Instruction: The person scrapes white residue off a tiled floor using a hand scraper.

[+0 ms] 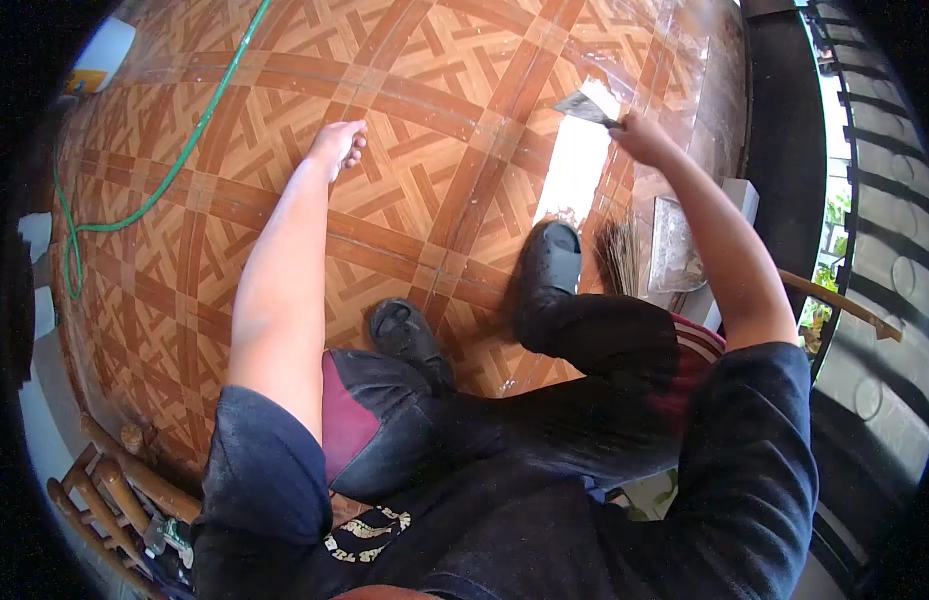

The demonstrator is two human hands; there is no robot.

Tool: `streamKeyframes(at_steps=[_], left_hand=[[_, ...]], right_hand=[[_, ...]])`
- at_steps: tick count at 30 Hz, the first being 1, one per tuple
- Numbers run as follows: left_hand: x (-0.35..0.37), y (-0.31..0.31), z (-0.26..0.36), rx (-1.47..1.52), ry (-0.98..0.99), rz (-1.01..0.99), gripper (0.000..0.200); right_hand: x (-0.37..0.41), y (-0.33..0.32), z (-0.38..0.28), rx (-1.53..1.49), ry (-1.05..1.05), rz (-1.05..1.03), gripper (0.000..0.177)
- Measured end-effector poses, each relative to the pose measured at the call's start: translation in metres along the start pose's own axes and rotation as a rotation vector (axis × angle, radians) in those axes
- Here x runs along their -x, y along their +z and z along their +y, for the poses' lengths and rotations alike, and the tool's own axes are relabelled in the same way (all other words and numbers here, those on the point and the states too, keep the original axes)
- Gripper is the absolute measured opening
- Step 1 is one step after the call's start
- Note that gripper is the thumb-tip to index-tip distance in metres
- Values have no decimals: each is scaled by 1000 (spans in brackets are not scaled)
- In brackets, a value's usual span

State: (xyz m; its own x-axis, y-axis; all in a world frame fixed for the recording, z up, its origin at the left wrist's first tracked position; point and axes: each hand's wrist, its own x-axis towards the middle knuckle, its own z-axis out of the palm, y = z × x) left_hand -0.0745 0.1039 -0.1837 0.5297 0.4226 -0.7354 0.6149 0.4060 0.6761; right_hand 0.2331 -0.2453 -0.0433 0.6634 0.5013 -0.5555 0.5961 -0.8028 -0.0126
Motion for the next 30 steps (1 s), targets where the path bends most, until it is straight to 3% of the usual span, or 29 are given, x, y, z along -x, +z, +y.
streamKeyframes(at_steps=[2, 4, 8, 10, 11, 13, 20, 22, 25, 27, 30], left_hand=[[-3, 13, -2, 61, -47, 42, 18], [-4, 34, -2, 81, -79, 45, 18], [-1, 83, 21, 90, -133, -22, 20], [-4, 99, 31, -92, 59, -187, 25], [-7, 101, 32, -97, 53, -191, 25], [-11, 103, 32, -134, 52, -271, 28], [-22, 52, 10, -211, -103, -156, 26], [-33, 42, 11, -74, -62, -40, 25], [-37, 38, 11, 25, -13, -29, 24], [-27, 34, 17, -23, -20, -62, 25], [-21, 27, 9, -67, -43, -91, 26]], right_hand=[[-8, 60, 4, -51, -122, 80, 43], [27, 76, -44, -41, -45, 60, 53], [38, 122, -76, -132, -208, 90, 34], [20, 142, -83, -162, -231, 183, 32], [7, 141, -87, -167, -225, 178, 32], [-17, 130, -96, -164, 3, 135, 31], [16, 106, -113, -42, -34, 17, 29], [1, 102, -103, -55, 33, 62, 28], [4, 101, -111, 29, -20, -26, 27], [11, 108, -116, 55, -103, -12, 26], [-4, 93, -118, 38, -56, 58, 25]])
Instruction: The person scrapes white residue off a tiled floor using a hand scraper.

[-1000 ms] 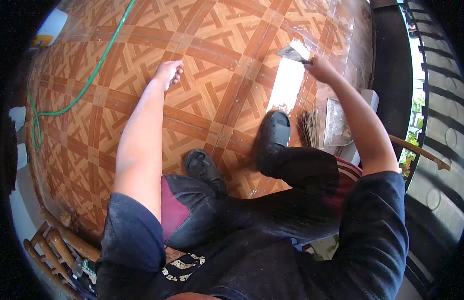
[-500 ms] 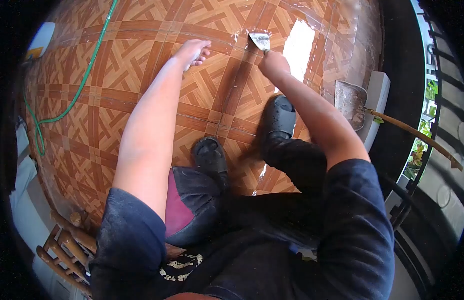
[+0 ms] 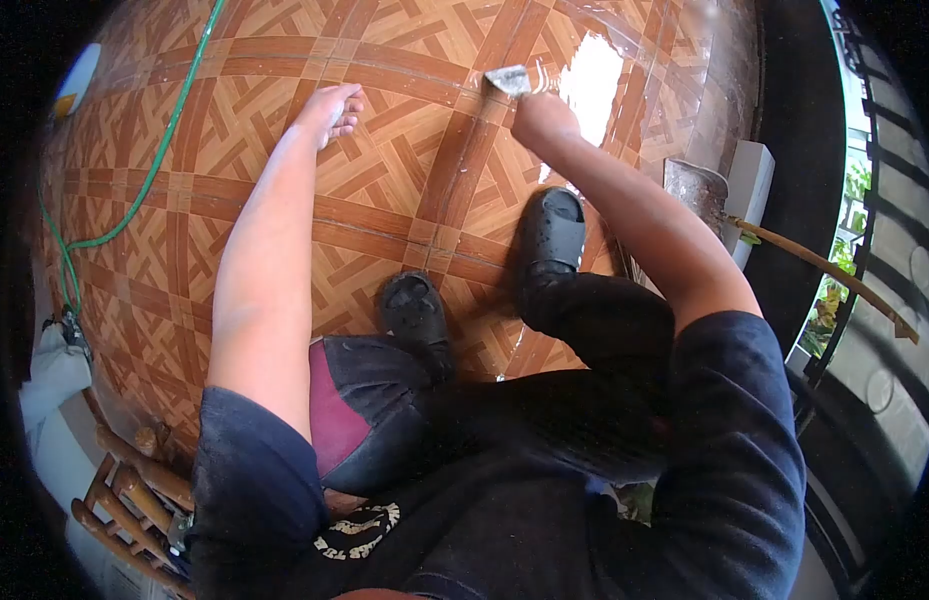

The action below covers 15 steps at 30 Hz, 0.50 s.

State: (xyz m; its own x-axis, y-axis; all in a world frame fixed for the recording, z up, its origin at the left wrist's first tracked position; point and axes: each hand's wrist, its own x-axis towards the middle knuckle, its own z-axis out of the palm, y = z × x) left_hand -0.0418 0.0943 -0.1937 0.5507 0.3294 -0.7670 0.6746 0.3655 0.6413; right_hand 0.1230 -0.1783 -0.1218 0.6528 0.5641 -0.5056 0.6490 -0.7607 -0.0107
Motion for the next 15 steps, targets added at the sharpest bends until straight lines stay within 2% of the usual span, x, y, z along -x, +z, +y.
streamKeyframes(at_steps=[7, 11, 15], left_hand=[[1, -12, -4, -49, -37, 70, 27], [-1, -11, -1, -27, -41, 76, 28], [3, -9, -1, -59, -29, 42, 28]], right_hand=[[22, -5, -6, 146, -142, -77, 23], [4, -15, -4, 116, -106, 12, 22], [12, -1, -7, 157, -207, 0, 22]])
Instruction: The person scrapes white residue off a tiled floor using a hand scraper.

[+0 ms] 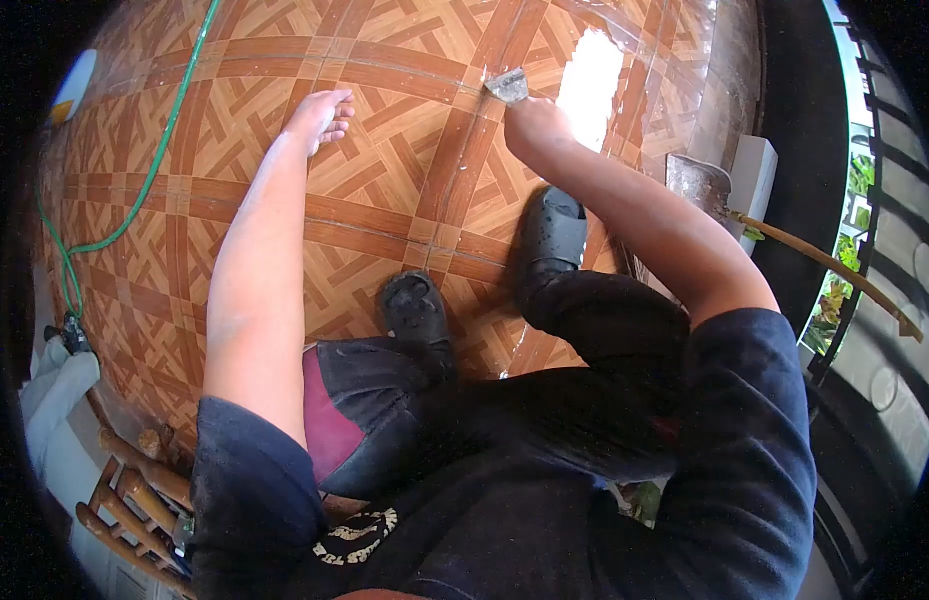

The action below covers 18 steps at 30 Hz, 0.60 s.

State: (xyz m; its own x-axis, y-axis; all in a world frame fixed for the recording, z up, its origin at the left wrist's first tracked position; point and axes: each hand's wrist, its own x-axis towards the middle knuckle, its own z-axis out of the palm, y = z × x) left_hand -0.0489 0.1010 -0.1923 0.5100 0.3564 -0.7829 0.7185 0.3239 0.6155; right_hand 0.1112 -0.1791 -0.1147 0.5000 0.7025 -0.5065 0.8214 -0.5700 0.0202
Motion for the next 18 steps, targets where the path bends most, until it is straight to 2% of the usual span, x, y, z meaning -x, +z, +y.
streamKeyframes(at_steps=[2, 6, 8, 11, 18], left_hand=[[3, 1, -5, -27, -2, -31, 28], [1, -6, -6, -21, -30, 21, 27], [0, -10, -8, -15, -47, 26, 27], [-4, -14, -13, -19, -45, 26, 26], [-5, -6, -6, -4, -58, 35, 27]], right_hand=[[5, 2, 3, -29, 40, 59, 22], [-7, -13, 6, -1, 57, 6, 21], [7, -6, 0, 36, -18, 51, 21], [9, -8, 8, -11, 30, 51, 21], [17, 12, 5, 180, -84, 47, 20]])
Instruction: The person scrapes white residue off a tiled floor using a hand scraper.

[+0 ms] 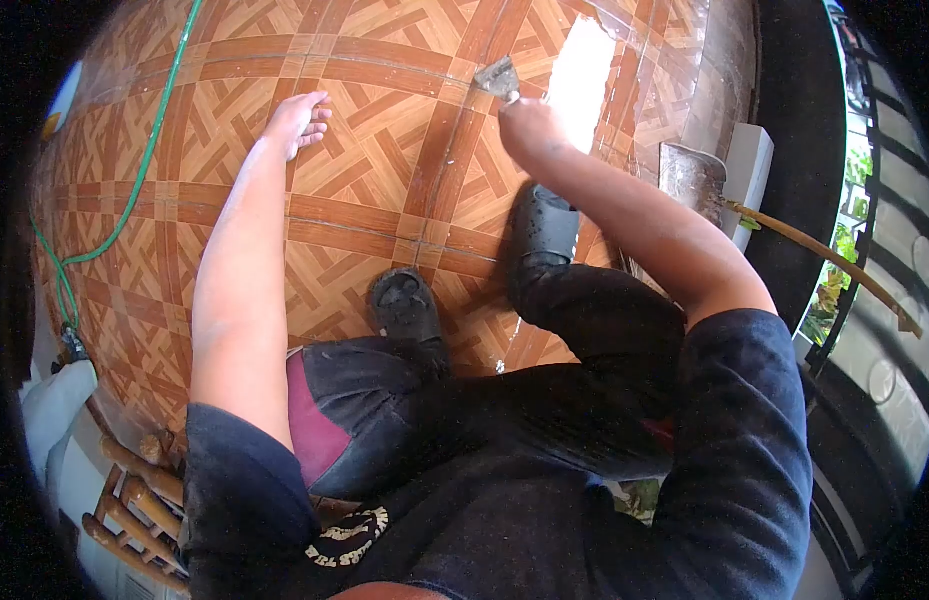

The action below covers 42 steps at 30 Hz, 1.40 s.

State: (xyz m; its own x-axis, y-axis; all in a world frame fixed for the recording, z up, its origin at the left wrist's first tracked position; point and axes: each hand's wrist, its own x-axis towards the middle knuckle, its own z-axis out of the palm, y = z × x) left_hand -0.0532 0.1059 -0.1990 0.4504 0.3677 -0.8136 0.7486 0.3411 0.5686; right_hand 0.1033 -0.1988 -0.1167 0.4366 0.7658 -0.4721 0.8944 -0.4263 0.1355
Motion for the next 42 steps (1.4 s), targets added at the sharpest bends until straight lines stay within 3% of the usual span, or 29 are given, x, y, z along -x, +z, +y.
streamKeyframes(at_steps=[2, 8, 10, 16, 18, 22, 26, 28, 30, 34, 36, 38, 39, 42], left_hand=[[0, 3, -5, -34, 1, -13, 27], [-1, 1, -4, -59, 10, -38, 28], [-3, -4, -8, -47, -5, -18, 29], [3, -7, -9, -104, -1, -2, 30], [-1, -11, -14, -88, -14, 9, 31], [1, -14, -16, -86, -18, 7, 31], [3, -20, -22, -138, -20, 13, 31], [1, -29, -29, -152, -39, 8, 30], [4, -37, -31, -155, -50, 12, 30], [5, -52, -41, -143, -77, 73, 30], [7, -55, -39, -158, -88, 91, 31], [10, -60, -43, -180, -95, 90, 32], [11, -63, -47, -183, -103, 88, 32], [10, -63, -46, -119, -79, 100, 31]], right_hand=[[-6, 2, 11, -95, 111, 86, 20], [5, 15, 9, -22, 30, 115, 20], [-3, 9, 21, -59, 133, 79, 22], [1, 28, 35, 47, 69, 92, 30], [-5, 21, 55, 9, 68, -22, 35], [-2, 17, 70, -15, -31, -31, 43], [-21, 23, 94, -64, 26, 76, 33], [-28, 31, 102, -90, 9, 94, 29], [-26, 30, 102, -57, -201, 14, 27], [-35, 26, 112, -11, -75, 85, 25], [-32, 26, 108, -1, -86, 72, 32], [-21, 22, 105, 42, -281, -48, 39], [-23, 19, 106, 23, -216, -95, 43], [-35, 31, 108, -52, -76, 73, 40]])
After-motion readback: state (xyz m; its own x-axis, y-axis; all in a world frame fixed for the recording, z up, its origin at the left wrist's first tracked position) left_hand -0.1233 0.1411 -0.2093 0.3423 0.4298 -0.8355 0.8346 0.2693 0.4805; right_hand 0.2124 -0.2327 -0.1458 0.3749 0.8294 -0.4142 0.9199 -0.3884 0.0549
